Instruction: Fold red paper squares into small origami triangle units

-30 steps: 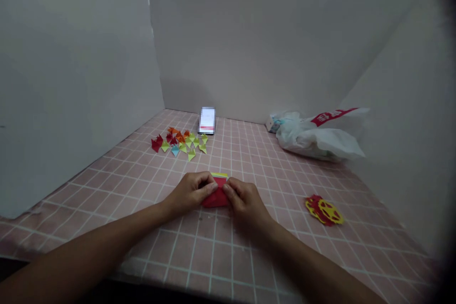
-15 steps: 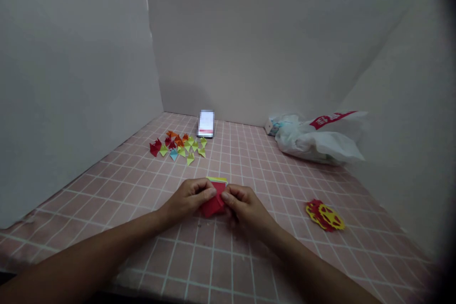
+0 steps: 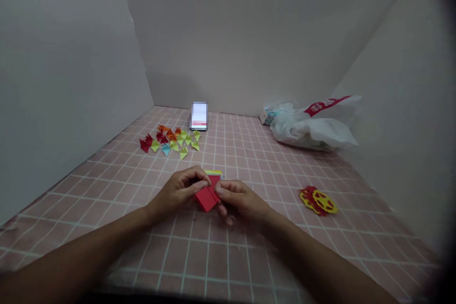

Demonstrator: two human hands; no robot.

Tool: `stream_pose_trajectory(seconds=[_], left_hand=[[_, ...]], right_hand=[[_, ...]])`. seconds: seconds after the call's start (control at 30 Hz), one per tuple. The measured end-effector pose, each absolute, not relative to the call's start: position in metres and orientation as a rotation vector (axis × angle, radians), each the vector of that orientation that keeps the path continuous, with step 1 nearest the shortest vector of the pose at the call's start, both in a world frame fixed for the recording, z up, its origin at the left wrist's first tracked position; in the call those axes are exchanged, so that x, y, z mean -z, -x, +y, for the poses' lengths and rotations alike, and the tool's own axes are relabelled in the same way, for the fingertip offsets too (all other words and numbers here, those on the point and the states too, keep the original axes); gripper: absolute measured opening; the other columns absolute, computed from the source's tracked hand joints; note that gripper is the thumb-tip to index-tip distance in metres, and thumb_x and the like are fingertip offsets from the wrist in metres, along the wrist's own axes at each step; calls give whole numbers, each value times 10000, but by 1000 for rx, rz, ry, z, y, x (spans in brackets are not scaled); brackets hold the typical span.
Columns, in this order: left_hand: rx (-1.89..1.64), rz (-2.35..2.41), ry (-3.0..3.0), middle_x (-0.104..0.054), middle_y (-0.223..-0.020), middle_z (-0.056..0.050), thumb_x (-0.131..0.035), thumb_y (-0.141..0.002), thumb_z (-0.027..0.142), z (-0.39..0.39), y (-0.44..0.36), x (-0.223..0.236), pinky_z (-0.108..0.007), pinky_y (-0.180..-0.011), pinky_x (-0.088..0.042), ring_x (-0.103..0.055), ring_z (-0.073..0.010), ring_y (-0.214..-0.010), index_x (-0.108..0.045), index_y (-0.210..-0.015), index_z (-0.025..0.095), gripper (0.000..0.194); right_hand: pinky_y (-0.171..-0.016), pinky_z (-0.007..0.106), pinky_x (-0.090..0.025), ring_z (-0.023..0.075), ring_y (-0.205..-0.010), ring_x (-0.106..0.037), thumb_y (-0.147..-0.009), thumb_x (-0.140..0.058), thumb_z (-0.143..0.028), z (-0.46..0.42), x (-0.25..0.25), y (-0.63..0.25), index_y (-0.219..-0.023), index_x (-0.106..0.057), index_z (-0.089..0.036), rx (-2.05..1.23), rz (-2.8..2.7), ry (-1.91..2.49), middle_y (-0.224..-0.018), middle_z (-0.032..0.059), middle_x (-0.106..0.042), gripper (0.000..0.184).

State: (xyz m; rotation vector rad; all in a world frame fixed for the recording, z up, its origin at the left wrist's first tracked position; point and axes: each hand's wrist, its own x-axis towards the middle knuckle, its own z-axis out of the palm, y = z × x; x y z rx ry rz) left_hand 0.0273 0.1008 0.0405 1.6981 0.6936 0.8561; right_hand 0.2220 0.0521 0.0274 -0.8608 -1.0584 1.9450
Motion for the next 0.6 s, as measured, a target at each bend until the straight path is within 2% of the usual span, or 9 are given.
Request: stream_pose_trajectory(seconds=[0.1, 0.13, 0.23, 0.3, 0.47, 0.5, 0.57, 0.6], left_hand=[[-860, 605, -1644, -691, -991, -54, -638, -877, 315, 100, -29, -38, -315, -843, -502, -640, -189, -920, -697, -1061, 218, 217], [-865, 581, -1632, -690, -996, -58, -653, -869, 314, 98, -29, -38, -317, -838, -507, -644, -190, -919, -700, -1078, 224, 232], [-852, 553, -1638, -658, -849, -36, -668, -868, 291, 95, -30, -39, -284, -744, -503, -623, -152, -768, -725, -873, 191, 114], [-842, 575, -1637, -634, -788, -22, -655, -879, 282, 94, -30, -41, -270, -709, -487, -596, -132, -710, -700, -774, 172, 158], [-759, 711, -1548, -656, -773, -18, -656, -852, 346, 96, -32, -37, -258, -662, -463, -575, -127, -684, -670, -801, 153, 201], [-723, 732, -1545, -650, -759, -15, -662, -841, 358, 97, -32, -36, -249, -636, -448, -567, -122, -666, -663, -788, 147, 217], [-671, 766, -1539, -637, -743, -9, -671, -824, 370, 97, -33, -34, -235, -600, -424, -556, -112, -640, -653, -774, 140, 236], [-663, 775, -1530, -636, -740, -8, -674, -818, 371, 97, -34, -34, -233, -596, -422, -559, -111, -636, -650, -780, 139, 236]], right_hand=[[-364, 183, -308, 54, -360, -473, -793, -731, -528, 54, -26, -223, -761, -561, -174, -1959, -1005, 814, -528, -62, -585, 393], [-362, 186, -300, 54, -357, -463, -795, -726, -529, 54, -24, -222, -771, -567, -175, -1966, -987, 803, -524, -62, -580, 388], [-373, 199, -315, 60, -371, -448, -791, -721, -536, 52, -17, -218, -766, -569, -178, -2008, -997, 798, -541, -51, -574, 390], [-394, 203, -335, 71, -402, -472, -809, -696, -554, 50, -16, -216, -767, -567, -178, -1965, -1067, 856, -564, -39, -576, 400], [-454, 216, -376, 95, -495, -523, -919, -509, -609, 54, -28, -221, -876, -555, -195, -1501, -1143, 1001, -674, -15, -592, 419], [-472, 223, -392, 99, -513, -523, -916, -524, -589, 55, -30, -222, -900, -560, -199, -1439, -1189, 995, -683, -21, -579, 392], [-532, 221, -416, 94, -580, -524, -835, -687, -446, 57, -34, -224, -882, -578, -194, -1336, -1291, 1013, -731, -26, -574, 279], [-548, 224, -421, 94, -593, -520, -815, -709, -390, 57, -35, -224, -864, -586, -190, -1329, -1337, 1022, -739, -24, -573, 240]])
